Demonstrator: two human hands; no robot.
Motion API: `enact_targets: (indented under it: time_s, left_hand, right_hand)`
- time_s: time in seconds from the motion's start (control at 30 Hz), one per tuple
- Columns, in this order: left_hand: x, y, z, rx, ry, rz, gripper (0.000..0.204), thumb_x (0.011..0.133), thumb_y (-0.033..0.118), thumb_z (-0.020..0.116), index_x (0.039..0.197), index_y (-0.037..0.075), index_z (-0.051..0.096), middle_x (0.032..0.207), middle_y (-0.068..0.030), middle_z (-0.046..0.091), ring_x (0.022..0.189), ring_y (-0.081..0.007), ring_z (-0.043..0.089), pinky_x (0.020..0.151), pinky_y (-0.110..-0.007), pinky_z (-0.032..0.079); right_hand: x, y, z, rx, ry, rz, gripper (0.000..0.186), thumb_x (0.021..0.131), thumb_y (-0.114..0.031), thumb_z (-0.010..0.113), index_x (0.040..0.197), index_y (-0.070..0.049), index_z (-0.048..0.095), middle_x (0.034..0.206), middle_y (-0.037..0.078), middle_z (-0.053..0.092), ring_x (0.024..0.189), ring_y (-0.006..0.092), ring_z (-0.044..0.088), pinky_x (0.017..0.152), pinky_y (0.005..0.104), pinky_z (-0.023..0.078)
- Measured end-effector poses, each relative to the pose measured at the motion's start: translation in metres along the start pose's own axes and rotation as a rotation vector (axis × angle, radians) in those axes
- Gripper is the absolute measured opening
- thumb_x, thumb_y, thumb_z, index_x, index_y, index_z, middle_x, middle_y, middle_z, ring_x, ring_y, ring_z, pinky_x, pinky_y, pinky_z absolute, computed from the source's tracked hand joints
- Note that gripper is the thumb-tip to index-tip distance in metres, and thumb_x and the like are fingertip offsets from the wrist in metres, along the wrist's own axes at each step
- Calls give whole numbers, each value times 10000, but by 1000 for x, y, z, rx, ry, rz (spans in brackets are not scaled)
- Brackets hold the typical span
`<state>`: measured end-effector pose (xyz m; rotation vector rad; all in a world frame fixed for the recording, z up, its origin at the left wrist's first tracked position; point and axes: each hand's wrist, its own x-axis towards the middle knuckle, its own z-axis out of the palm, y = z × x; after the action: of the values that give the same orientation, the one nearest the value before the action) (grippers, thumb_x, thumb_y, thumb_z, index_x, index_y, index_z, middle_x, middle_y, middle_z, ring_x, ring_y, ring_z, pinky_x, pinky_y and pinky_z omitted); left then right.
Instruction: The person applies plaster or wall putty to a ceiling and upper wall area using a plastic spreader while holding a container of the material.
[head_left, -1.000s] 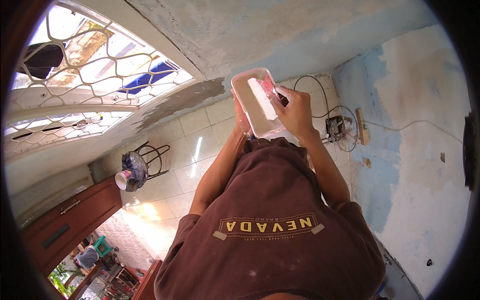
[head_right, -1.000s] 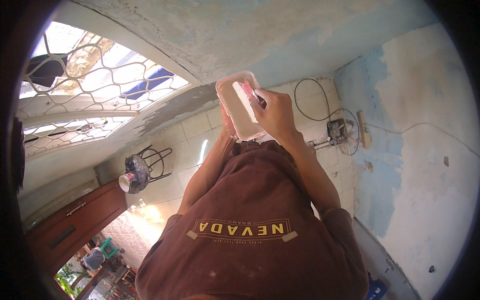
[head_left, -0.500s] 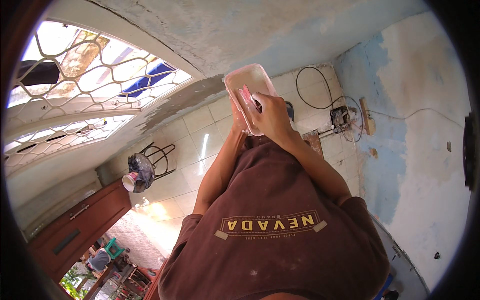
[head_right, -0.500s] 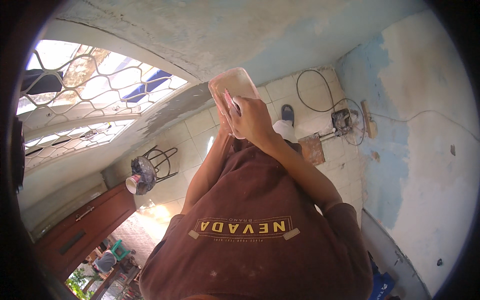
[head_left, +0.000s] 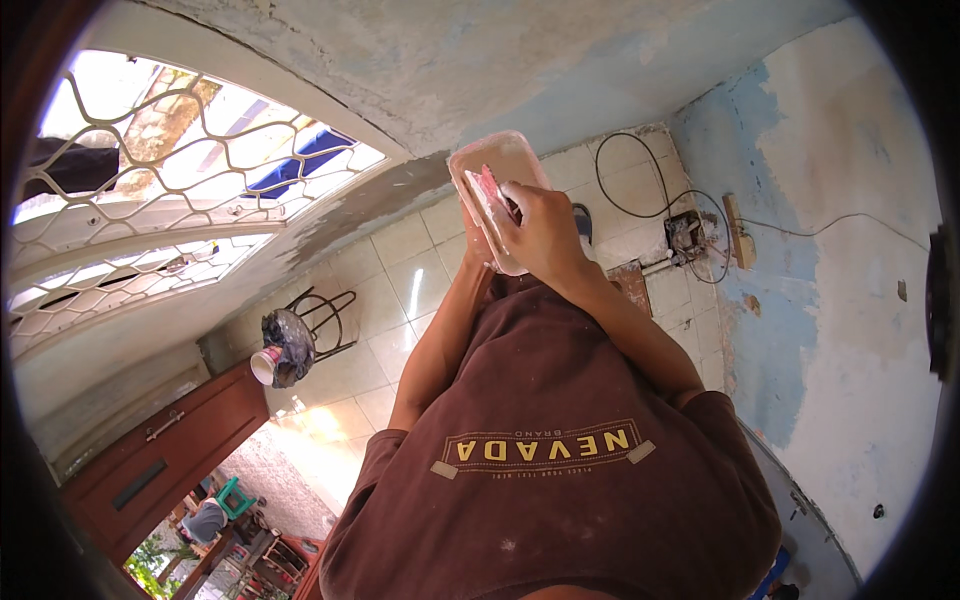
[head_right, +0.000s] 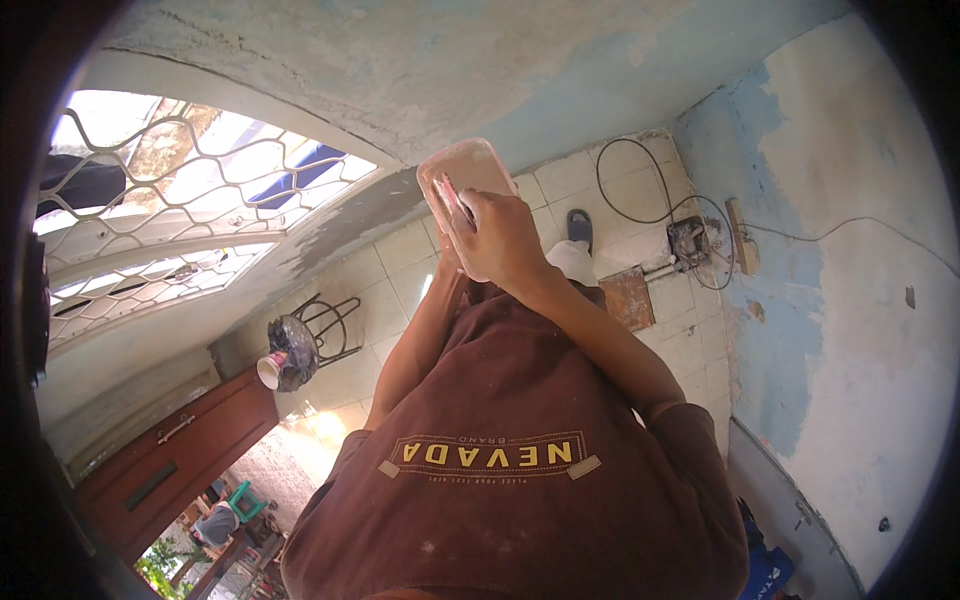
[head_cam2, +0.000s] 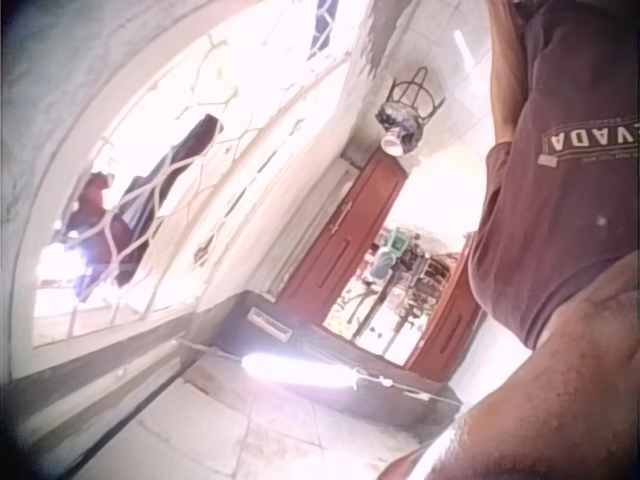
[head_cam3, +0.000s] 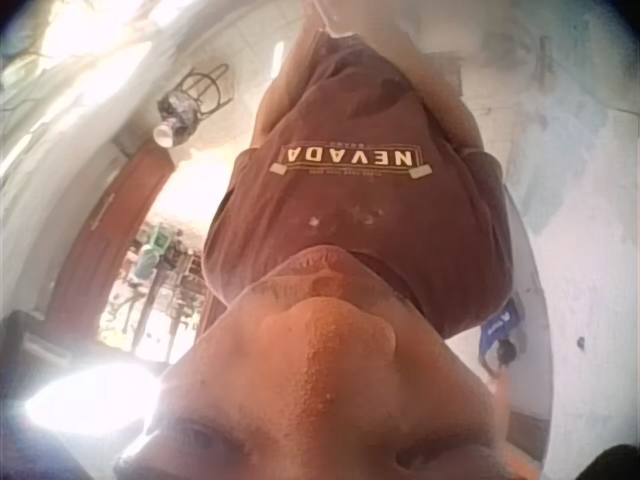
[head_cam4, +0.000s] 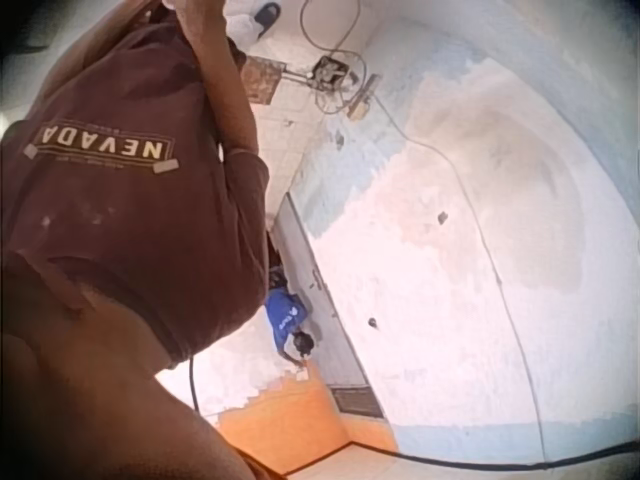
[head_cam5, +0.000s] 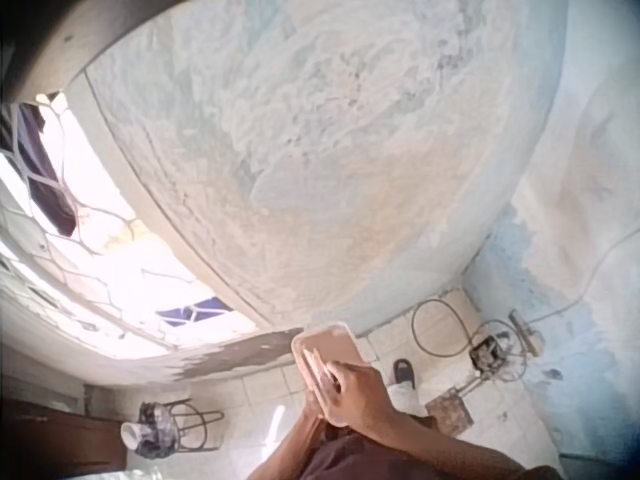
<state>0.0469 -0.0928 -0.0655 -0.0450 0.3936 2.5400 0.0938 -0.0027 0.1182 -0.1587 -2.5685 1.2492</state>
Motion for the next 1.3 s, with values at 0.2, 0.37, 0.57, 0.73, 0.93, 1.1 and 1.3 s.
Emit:
enact_targets:
  time_s: [0.2, 0.37, 0.57, 0.73, 0.93, 1.1, 1.3]
  left_hand:
    - [-7, 14, 31, 150, -15, -10, 573, 1045, 511, 435, 1448, 103, 459, 1325, -111, 593, 1158, -267, 623, 992, -433, 536]
    - [-5, 18, 59, 109, 56, -20, 696, 1027, 638, 352, 1456, 101, 464, 1371, -116, 582, 1188, -274, 617, 1010, -457, 534]
    - [-1, 16, 54, -6, 16, -129, 771, 989, 715, 332, 1452, 113, 467, 1336, -110, 599, 1173, -270, 624, 1000, -443, 542]
    - [-1, 16, 58, -49, -29, -185, 815, 967, 755, 314, 1425, 103, 482, 1291, -105, 617, 1145, -274, 636, 995, -448, 548]
    - [5, 16, 76, 15, -95, -143, 802, 979, 728, 318, 1471, 107, 444, 1396, -123, 562, 1227, -285, 600, 1045, -465, 516]
    - [14, 10, 71, 13, -130, -180, 898, 952, 787, 240, 1495, 92, 407, 1394, -137, 562, 1234, -285, 601, 1040, -464, 525]
    - [15, 7, 75, 10, -121, -200, 891, 955, 784, 229, 1486, 92, 413, 1387, -135, 564, 1219, -284, 610, 1031, -471, 531]
  right_hand:
    - [6, 24, 8, -108, 4, -14, 184, 884, -157, 655, 805, 6, 622, 717, 221, 639, 677, 424, 640, 631, 485, 508]
    - [16, 16, -32, -161, 14, 27, 160, 848, -115, 696, 799, 12, 611, 710, 226, 625, 671, 417, 639, 596, 459, 484]
    - [0, 31, -13, -157, 29, 9, 169, 848, -120, 692, 831, 32, 619, 718, 236, 628, 676, 425, 638, 603, 453, 484]
    - [-2, 23, -7, -103, -13, 35, 187, 859, -129, 696, 823, 33, 610, 710, 232, 619, 637, 407, 623, 586, 443, 476]
    - [2, 9, -45, -92, 326, -129, 111, 881, -76, 711, 899, 28, 675, 712, 182, 627, 565, 293, 589, 551, 356, 475]
    - [-15, 42, -31, -19, 465, -208, 115, 894, -74, 717, 928, 34, 695, 762, 181, 665, 605, 289, 626, 575, 350, 492]
    - [-13, 57, -34, -133, 251, -121, 125, 894, -73, 714, 872, 35, 655, 743, 191, 632, 604, 336, 622, 562, 365, 472]
